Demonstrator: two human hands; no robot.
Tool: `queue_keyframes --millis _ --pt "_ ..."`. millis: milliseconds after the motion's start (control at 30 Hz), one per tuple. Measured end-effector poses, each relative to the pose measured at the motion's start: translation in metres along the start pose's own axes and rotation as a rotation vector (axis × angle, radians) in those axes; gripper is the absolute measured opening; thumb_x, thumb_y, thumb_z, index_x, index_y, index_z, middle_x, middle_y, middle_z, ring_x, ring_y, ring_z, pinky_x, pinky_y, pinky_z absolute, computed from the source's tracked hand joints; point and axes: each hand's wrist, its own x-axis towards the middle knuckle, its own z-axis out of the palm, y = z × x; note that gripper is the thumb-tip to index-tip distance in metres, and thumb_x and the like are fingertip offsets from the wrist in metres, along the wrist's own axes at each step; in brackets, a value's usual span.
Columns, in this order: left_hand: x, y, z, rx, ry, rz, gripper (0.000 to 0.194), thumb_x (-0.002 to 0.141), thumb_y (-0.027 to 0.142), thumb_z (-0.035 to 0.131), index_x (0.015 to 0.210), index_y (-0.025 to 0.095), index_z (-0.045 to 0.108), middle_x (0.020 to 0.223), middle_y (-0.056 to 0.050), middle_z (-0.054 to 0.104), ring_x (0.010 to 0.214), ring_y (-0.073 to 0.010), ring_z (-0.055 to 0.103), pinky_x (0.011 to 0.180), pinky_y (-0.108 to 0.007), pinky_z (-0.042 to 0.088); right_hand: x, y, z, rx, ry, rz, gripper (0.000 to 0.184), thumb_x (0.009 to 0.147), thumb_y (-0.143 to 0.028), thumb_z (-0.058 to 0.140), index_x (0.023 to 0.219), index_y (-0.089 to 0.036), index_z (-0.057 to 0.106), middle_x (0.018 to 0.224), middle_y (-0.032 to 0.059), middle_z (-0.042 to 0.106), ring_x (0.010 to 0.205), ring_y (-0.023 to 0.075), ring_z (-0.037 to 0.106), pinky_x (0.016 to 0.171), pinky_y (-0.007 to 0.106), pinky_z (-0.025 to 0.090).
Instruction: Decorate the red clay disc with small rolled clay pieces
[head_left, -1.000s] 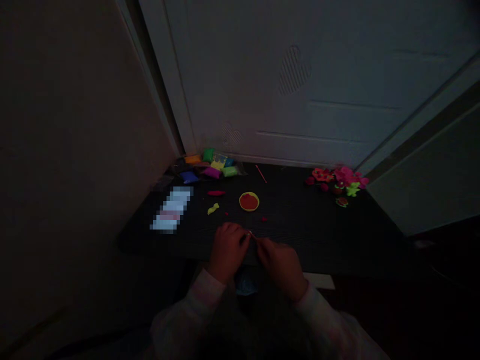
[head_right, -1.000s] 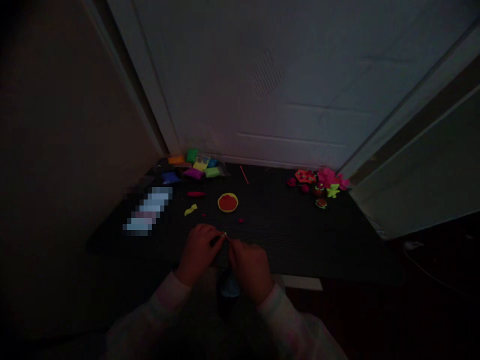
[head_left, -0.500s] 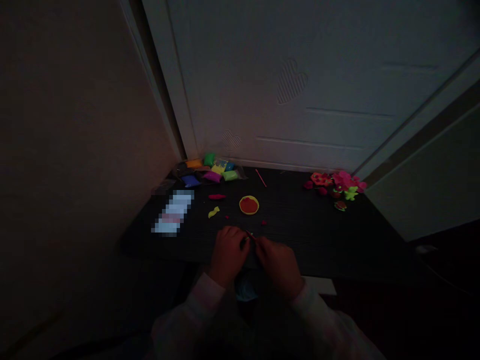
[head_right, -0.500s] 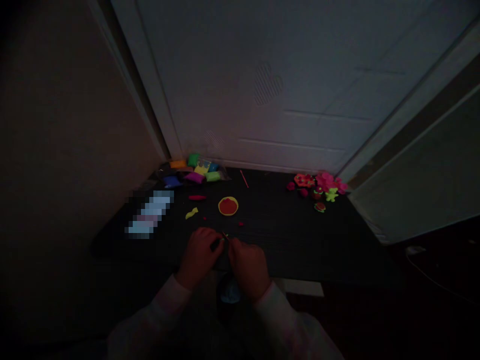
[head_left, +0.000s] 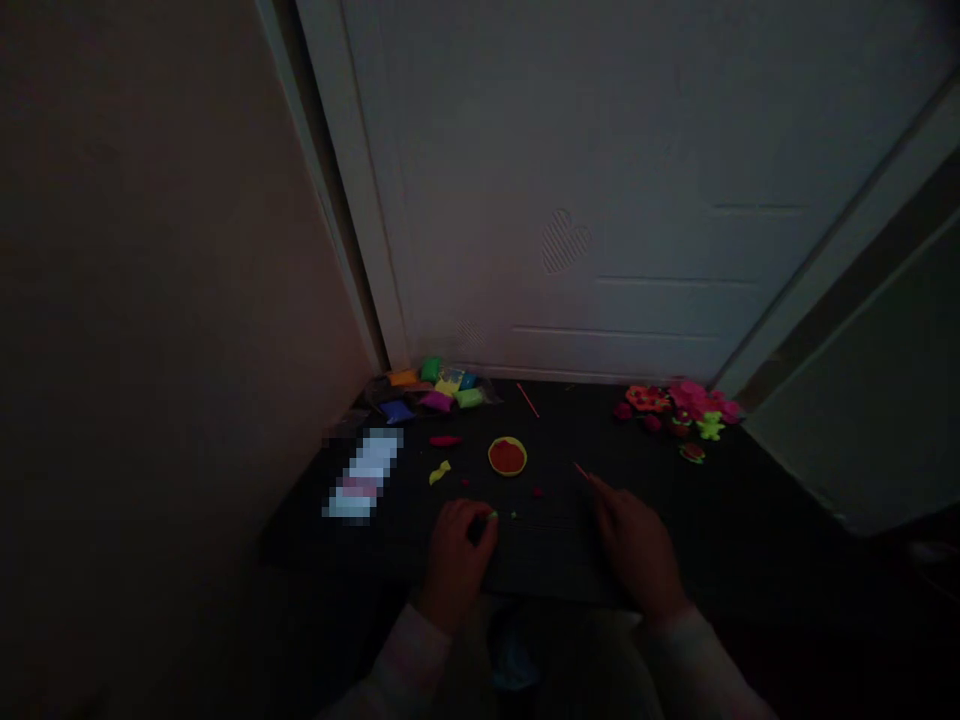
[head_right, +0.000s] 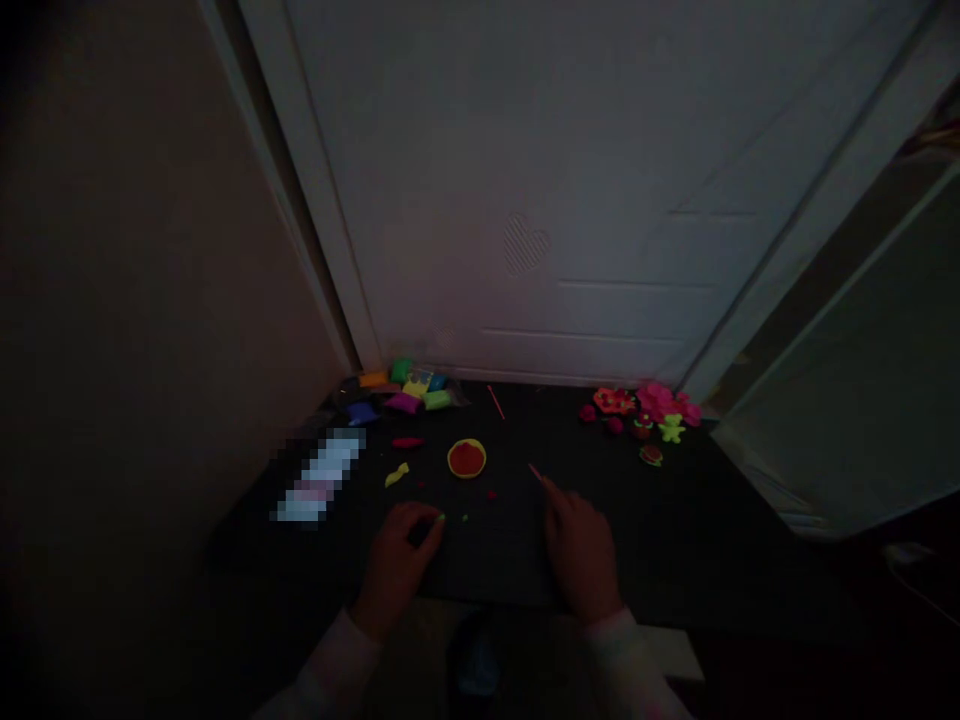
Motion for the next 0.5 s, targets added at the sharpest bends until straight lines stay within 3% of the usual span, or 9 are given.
queue_keyframes --millis 100,267,367,500 --pt "0.01 -0.006 -0.007 0.054 0.03 0.016 0.008 0.074 0.021 0.054 0.076 0.018 0.061 0.078 -0.003 0.062 0.077 -0.0166 0.056 0.069 -0.031 0.048 0.005 0.011 0.002 -0.05 0.011 0.064 0.036 0.083 -0.023 0.032 0.113 -0.022 0.053 0.081 0.0084 0.06 0.071 0.0205 0.056 0.06 0.033 0.04" --pt "0.052 -0.02 -0.019 0.195 0.01 0.031 0.016 0.078 0.023 0.049 0.082 0.019 0.064 0.088 -0.006 0.062 0.089 -0.0213 0.051 0.08 -0.039 0.041 0.005 0.011 0.007 -0.055 0.014 0.102 0.032 0.082 -0.027 0.035 0.106 -0.023 0.057 0.096 0.0093 0.057 0.084 0.0217 0.053 0.066 0.034 0.039" --pt "0.074 -0.027 -0.014 0.258 -0.055 0.029 0.015 0.075 0.022 0.052 0.077 0.02 0.066 0.091 -0.006 0.063 0.089 -0.0229 0.05 0.077 -0.038 0.04 0.006 0.012 0.008 -0.04 0.009 0.108 0.031 0.083 -0.029 0.035 0.101 -0.021 0.058 0.096 0.0083 0.058 0.085 0.0195 0.053 0.067 0.032 0.039" --pt "0.083 -0.034 -0.003 0.305 -0.132 0.023 0.014 0.073 0.019 0.054 0.073 0.021 0.068 0.089 -0.006 0.065 0.087 -0.0233 0.051 0.073 -0.037 0.04 0.008 0.015 0.007 -0.013 0.01 0.103 0.031 0.083 -0.03 0.035 0.099 -0.02 0.059 0.096 0.0073 0.059 0.082 0.0167 0.054 0.068 0.029 0.039"
